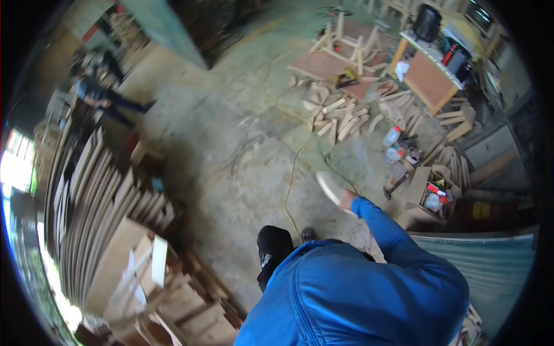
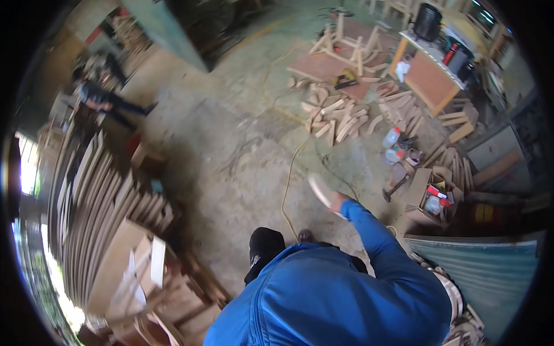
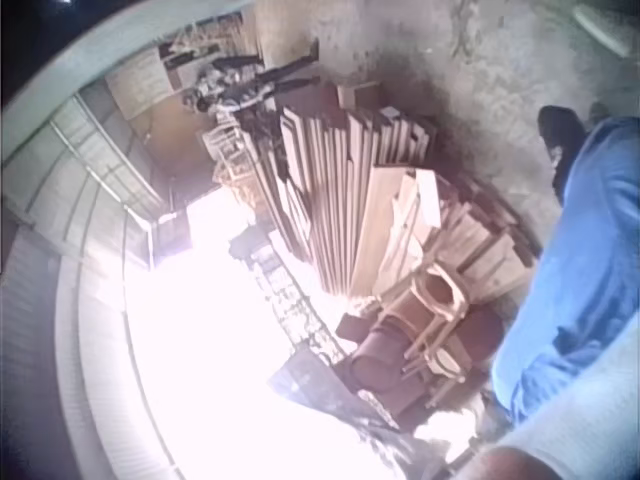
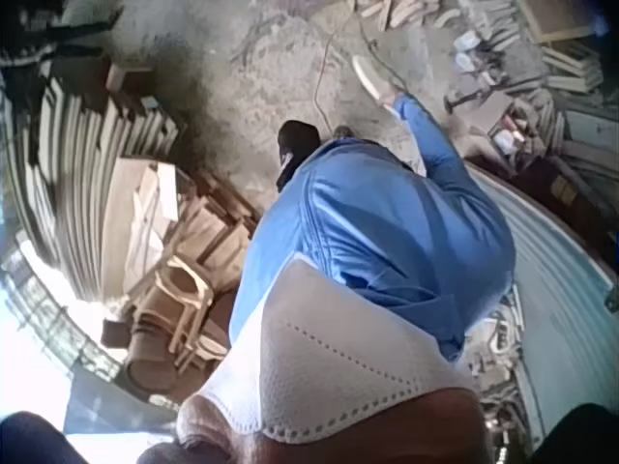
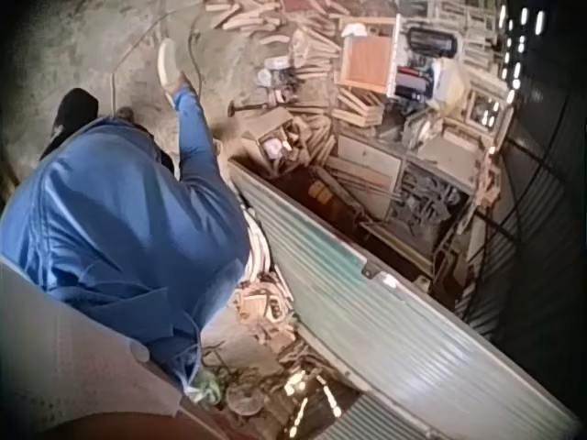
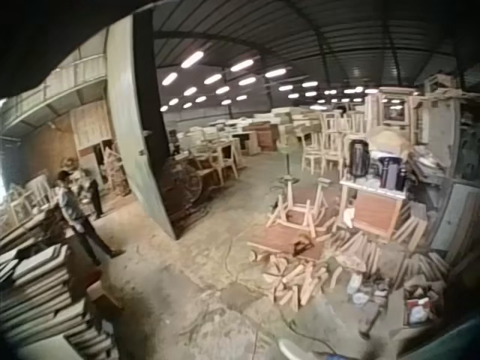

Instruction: Marking, sanding with an angle grinder, and assembling wooden furniture components in a factory.

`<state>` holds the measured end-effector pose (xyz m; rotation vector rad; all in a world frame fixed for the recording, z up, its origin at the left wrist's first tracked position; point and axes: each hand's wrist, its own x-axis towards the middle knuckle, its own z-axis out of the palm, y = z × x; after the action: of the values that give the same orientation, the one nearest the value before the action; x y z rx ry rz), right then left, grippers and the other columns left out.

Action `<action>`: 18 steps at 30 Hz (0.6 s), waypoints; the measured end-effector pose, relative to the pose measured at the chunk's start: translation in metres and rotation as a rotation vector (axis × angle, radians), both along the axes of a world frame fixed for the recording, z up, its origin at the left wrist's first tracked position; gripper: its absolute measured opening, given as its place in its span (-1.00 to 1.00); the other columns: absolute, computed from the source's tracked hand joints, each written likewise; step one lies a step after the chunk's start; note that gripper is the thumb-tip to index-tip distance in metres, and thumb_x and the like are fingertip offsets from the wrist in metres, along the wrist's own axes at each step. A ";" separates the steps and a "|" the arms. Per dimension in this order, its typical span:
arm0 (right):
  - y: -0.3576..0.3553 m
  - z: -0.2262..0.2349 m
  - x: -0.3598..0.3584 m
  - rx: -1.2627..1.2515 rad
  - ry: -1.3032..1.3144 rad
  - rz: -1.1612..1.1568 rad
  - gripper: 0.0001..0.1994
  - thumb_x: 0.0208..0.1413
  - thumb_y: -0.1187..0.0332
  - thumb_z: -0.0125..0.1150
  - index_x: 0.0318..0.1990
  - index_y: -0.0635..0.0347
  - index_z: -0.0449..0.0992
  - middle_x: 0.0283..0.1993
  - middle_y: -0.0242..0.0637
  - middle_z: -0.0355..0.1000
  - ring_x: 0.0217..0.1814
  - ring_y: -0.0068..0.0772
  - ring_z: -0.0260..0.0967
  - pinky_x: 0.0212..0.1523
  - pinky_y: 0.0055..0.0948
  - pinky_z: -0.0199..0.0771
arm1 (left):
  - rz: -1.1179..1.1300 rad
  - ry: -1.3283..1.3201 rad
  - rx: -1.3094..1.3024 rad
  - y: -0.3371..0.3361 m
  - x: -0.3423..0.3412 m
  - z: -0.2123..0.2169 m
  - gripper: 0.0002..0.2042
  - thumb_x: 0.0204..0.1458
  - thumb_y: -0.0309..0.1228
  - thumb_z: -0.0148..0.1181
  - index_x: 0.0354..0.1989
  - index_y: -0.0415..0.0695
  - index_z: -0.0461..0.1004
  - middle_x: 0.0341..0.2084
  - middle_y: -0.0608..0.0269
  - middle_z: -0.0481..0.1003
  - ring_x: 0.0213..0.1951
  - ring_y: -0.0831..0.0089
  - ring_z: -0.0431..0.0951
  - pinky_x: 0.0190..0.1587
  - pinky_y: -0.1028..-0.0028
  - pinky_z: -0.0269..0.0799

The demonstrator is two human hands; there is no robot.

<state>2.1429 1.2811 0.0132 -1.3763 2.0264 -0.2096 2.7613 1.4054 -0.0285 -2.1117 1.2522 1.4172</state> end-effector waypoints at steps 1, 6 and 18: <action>-0.068 0.044 0.023 -0.039 -0.046 0.014 -0.26 -0.19 0.12 0.39 0.16 0.28 0.27 0.03 0.15 0.44 0.05 0.12 0.44 0.02 -0.14 0.44 | 0.108 0.011 0.041 -0.025 -0.001 0.001 -0.78 0.21 -0.22 0.02 -0.33 -0.07 0.49 -0.38 0.27 0.53 -0.36 0.40 0.54 -0.37 0.33 0.47; -0.299 0.141 0.012 -0.178 -0.112 -0.040 -0.35 -0.15 0.12 0.36 0.09 0.18 0.23 -0.02 0.13 0.47 0.02 0.18 0.44 0.01 -0.10 0.46 | -0.010 0.065 0.079 -0.254 -0.046 -0.030 -0.81 0.19 -0.24 0.03 -0.28 -0.07 0.48 -0.37 0.30 0.52 -0.35 0.39 0.55 -0.39 0.34 0.45; -0.447 0.072 -0.070 0.753 -0.091 -0.381 -0.61 -0.05 -0.04 0.21 -0.28 0.07 0.67 -0.28 -0.06 0.57 -0.18 -0.13 0.55 -0.13 -0.17 0.51 | 0.247 0.648 -1.073 -1.233 -0.072 0.163 -0.74 0.15 -0.29 0.15 -0.03 -0.10 0.45 -0.37 0.38 0.49 -0.43 0.48 0.53 -0.48 0.53 0.36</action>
<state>2.0729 0.8342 0.0857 -0.5072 1.9680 0.3006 2.6898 0.1724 0.1343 -2.5506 2.5110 1.8774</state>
